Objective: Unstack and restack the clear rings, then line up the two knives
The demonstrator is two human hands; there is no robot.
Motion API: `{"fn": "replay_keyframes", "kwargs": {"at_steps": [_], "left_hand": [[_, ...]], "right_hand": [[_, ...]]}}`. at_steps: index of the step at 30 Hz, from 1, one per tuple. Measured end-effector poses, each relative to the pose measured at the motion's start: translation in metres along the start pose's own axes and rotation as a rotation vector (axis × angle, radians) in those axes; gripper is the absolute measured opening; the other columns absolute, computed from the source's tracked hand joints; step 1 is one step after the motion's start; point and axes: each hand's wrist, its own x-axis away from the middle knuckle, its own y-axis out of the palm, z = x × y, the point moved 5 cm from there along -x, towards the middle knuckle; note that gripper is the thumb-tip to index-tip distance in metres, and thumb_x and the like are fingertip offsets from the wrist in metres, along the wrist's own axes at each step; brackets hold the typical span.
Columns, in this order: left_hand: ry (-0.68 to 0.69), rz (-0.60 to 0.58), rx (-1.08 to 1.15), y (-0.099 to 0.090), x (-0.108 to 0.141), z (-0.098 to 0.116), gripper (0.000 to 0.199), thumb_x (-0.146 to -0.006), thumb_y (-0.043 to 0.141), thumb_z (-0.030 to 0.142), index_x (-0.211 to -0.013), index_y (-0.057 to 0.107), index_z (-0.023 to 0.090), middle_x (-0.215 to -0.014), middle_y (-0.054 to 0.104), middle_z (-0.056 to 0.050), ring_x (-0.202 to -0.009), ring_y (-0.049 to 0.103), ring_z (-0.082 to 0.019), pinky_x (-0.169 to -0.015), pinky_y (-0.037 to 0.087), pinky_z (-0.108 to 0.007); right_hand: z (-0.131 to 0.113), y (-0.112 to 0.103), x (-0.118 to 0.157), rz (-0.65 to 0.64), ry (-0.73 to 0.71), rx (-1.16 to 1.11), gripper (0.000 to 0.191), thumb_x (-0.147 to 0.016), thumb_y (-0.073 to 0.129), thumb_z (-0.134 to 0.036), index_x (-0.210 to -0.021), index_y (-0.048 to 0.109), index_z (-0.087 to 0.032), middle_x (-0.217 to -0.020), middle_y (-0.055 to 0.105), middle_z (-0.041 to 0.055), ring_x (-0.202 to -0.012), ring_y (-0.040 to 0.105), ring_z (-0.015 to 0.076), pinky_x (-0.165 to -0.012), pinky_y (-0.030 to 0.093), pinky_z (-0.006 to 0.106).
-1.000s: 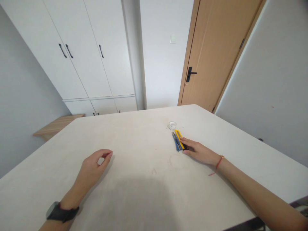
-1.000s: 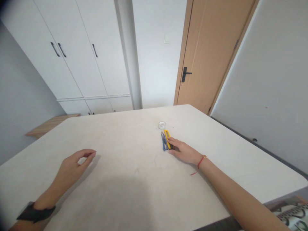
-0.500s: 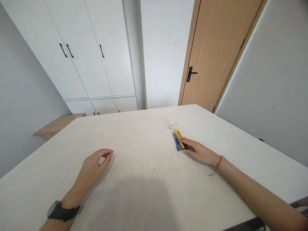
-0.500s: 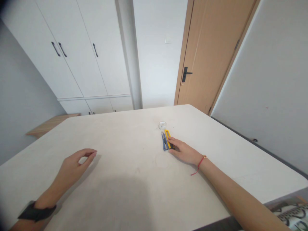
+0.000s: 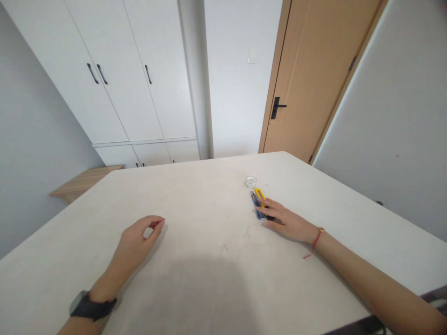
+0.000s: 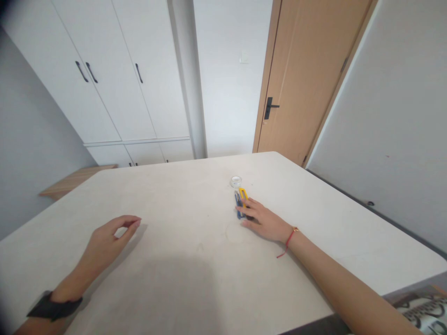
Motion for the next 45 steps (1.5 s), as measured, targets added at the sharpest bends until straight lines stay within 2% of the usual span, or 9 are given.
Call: {"fn": "replay_keyframes", "kwargs": {"at_steps": [7,16,21,25,27,30,33,38,45], "left_hand": [[0.021,-0.007,-0.004,0.000,0.000,0.001,0.032,-0.083,0.050,0.049,-0.081,0.068,0.022,-0.081,0.074,-0.004,-0.071,0.068,-0.019,-0.054,0.051,-0.024],[0.009,-0.009,-0.004,0.000,0.000,-0.001,0.032,-0.084,0.050,0.049,-0.082,0.068,0.022,-0.082,0.074,-0.005,-0.072,0.068,-0.019,-0.050,0.049,-0.022],[0.021,0.001,-0.017,0.001,0.000,-0.001,0.032,-0.084,0.050,0.049,-0.081,0.068,0.022,-0.082,0.074,-0.004,-0.073,0.069,-0.019,-0.061,0.053,-0.025],[0.022,0.005,-0.010,0.001,-0.001,0.000,0.032,-0.083,0.050,0.049,-0.081,0.068,0.022,-0.081,0.074,-0.004,-0.072,0.069,-0.019,-0.062,0.053,-0.025],[0.009,-0.005,-0.003,0.001,-0.002,0.001,0.032,-0.083,0.050,0.049,-0.080,0.068,0.023,-0.081,0.074,-0.004,-0.072,0.069,-0.019,-0.059,0.052,-0.025],[-0.012,-0.004,0.015,0.000,-0.003,0.002,0.030,-0.082,0.051,0.047,-0.079,0.068,0.022,-0.081,0.074,-0.004,-0.072,0.069,-0.019,-0.058,0.052,-0.024],[-0.048,-0.004,0.054,0.000,-0.004,0.000,0.030,-0.081,0.053,0.048,-0.081,0.067,0.022,-0.080,0.074,-0.004,-0.072,0.069,-0.019,-0.058,0.052,-0.025],[-0.186,-0.013,0.200,0.002,-0.002,-0.003,0.034,-0.079,0.057,0.053,-0.082,0.066,0.020,-0.075,0.072,-0.004,-0.068,0.068,-0.020,-0.058,0.053,-0.026],[-0.279,-0.054,0.486,0.010,0.003,0.012,0.033,-0.077,0.060,0.052,-0.075,0.063,0.019,-0.065,0.066,-0.002,-0.060,0.064,-0.017,-0.060,0.054,-0.029]], "right_hand": [[-0.009,0.001,-0.001,-0.091,0.005,0.104,0.046,-0.093,0.048,-0.048,-0.134,0.056,-0.029,-0.154,0.034,0.0072,-0.144,0.024,0.0332,-0.116,0.021,0.059],[-0.004,0.002,-0.001,-0.057,0.000,0.048,0.045,-0.091,0.052,-0.049,-0.133,0.056,-0.032,-0.152,0.037,0.0045,-0.143,0.026,0.0327,-0.116,0.022,0.059],[-0.003,0.003,0.000,-0.085,0.026,0.049,0.048,-0.091,0.051,-0.051,-0.135,0.054,-0.033,-0.155,0.032,0.0040,-0.145,0.020,0.0326,-0.116,0.019,0.059],[-0.002,-0.001,0.001,-0.016,0.023,0.007,0.054,-0.088,0.055,-0.053,-0.137,0.052,-0.031,-0.157,0.027,0.0047,-0.146,0.012,0.0342,-0.116,0.018,0.060],[-0.006,-0.007,-0.002,0.083,0.015,-0.001,0.050,-0.087,0.057,-0.051,-0.132,0.057,-0.029,-0.155,0.032,0.0066,-0.146,0.016,0.0343,-0.115,0.019,0.060],[-0.022,-0.018,-0.011,0.286,0.011,-0.068,0.035,-0.088,0.056,-0.047,-0.113,0.068,-0.026,-0.138,0.053,0.0108,-0.135,0.039,0.0317,-0.111,0.031,0.055],[-0.045,-0.017,-0.026,0.396,0.041,-0.233,0.026,-0.089,0.054,-0.046,-0.094,0.067,-0.023,-0.107,0.067,0.0101,-0.105,0.060,0.0250,-0.097,0.046,0.045],[-0.069,0.010,-0.047,0.359,0.157,-0.577,0.033,-0.081,0.061,-0.054,-0.076,0.057,-0.022,-0.075,0.062,0.0020,-0.070,0.057,0.0172,-0.068,0.049,0.032],[-0.060,0.020,-0.038,0.460,0.242,-0.788,0.040,-0.076,0.063,-0.061,-0.071,0.053,-0.023,-0.063,0.056,-0.0006,-0.060,0.052,0.0156,-0.061,0.046,0.031]]}}
